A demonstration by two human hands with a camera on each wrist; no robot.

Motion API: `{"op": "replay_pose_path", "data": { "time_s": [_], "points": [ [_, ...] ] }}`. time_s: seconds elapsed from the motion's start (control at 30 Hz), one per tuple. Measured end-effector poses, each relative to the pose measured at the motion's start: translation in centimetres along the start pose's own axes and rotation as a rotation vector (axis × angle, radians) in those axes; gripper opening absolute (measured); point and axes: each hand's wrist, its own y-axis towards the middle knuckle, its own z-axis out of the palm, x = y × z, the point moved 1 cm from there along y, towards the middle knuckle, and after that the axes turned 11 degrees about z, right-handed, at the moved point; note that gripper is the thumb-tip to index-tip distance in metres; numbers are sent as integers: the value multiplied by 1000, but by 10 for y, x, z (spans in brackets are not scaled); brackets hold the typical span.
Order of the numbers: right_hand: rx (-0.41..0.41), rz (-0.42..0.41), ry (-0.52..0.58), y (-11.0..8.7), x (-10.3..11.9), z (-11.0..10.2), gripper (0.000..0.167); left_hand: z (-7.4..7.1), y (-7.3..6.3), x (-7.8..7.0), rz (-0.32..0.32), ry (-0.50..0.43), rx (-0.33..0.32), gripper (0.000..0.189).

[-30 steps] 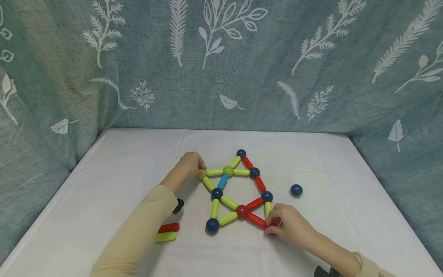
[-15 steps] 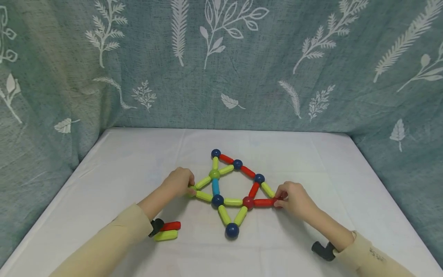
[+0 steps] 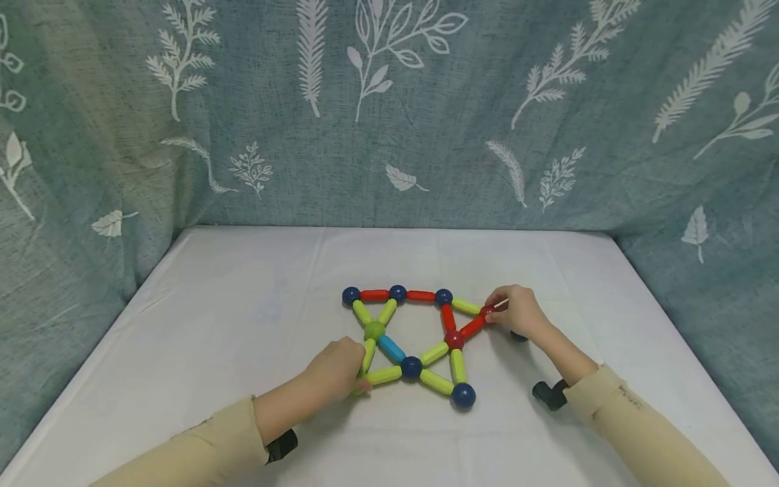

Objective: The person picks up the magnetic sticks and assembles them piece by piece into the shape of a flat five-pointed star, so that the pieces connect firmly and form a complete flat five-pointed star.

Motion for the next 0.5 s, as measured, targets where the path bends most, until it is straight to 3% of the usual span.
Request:
{"op": "replay_pose_path", "data": {
  "time_s": [0.1,0.23,0.43,0.5],
  "points": [
    [3,0,7,7,-3,-2,20,4,-3,-7,11,3,7,30],
    [17,-1,13,10,-4,-2,20,4,-10,-4,10,7,5,28],
    [18,1,19,10,-3,-2,20,-6,-35,22,-42,66,26,48],
    [18,1,23,10,-3,-3,19,-8,-45,35,-68,46,45,44]
  ]
}}
